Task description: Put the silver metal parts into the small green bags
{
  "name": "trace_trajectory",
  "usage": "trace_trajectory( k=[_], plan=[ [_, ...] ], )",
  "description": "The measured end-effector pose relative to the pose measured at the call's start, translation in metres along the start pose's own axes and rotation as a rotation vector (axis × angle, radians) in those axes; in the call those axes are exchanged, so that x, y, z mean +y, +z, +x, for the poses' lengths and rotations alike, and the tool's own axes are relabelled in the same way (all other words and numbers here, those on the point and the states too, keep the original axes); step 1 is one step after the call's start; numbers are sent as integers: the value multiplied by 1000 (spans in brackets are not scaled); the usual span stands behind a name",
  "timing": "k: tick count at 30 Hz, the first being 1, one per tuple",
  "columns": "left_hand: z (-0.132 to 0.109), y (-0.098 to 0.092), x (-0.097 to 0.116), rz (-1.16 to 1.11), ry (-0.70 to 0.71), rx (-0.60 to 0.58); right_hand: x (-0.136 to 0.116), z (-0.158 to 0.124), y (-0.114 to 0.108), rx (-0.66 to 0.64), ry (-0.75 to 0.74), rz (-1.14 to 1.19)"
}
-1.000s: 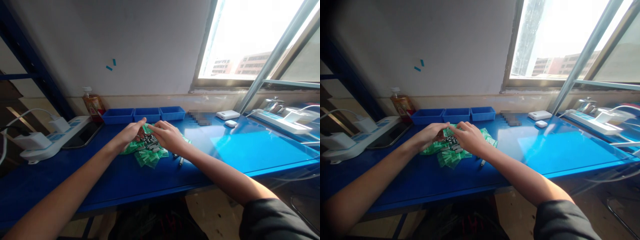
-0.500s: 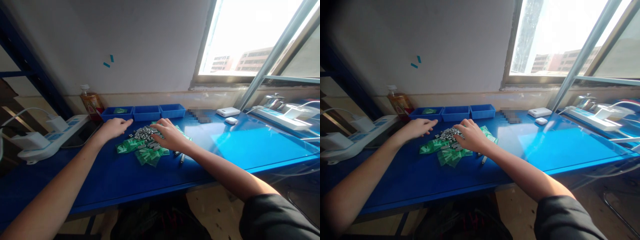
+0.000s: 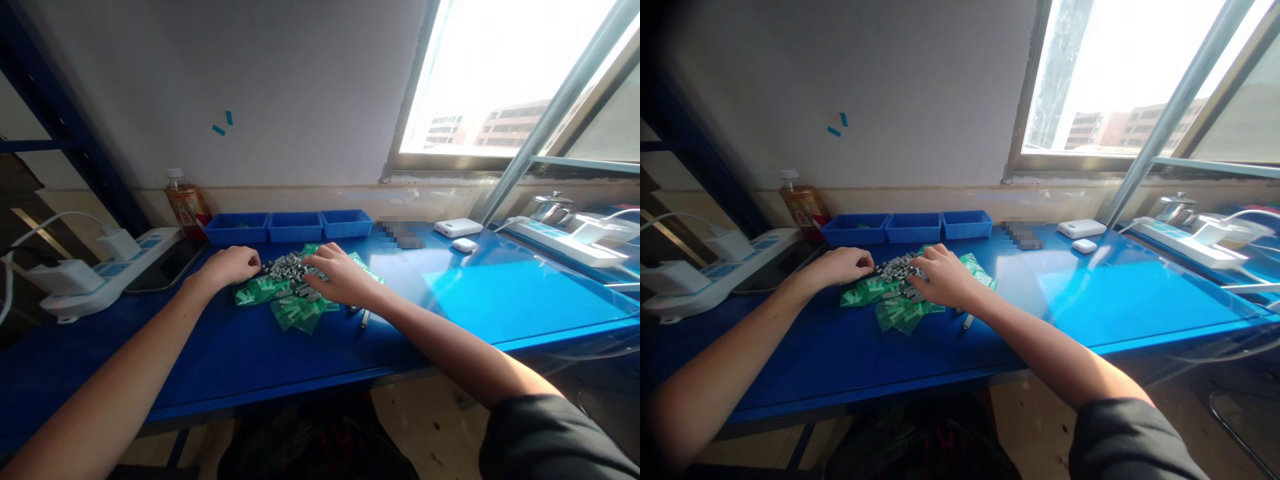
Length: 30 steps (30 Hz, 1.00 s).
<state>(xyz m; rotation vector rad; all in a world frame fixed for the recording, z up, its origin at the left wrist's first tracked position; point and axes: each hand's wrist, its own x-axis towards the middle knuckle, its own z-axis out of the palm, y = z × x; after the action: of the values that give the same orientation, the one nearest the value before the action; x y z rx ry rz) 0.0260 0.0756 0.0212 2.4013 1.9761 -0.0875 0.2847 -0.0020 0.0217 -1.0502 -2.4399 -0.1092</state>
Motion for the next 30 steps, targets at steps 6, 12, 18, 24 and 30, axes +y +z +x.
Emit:
trace_trajectory(
  k=[6, 12, 18, 24, 30],
  plan=[
    [2, 4, 0, -71, 135, 71, -1, 0, 2, -35, -51, 17],
    [-1, 5, 6, -135, 89, 132, -2, 0, 3, -50, -61, 12],
    [2, 9, 7, -86, 132, 114, -3, -1, 4, -68, -86, 20],
    [8, 14, -3, -97, 52, 185, -3, -1, 4, -83, -71, 29],
    [13, 18, -7, -78, 125, 167, -4, -1, 3, -95, -85, 26]
  ],
)
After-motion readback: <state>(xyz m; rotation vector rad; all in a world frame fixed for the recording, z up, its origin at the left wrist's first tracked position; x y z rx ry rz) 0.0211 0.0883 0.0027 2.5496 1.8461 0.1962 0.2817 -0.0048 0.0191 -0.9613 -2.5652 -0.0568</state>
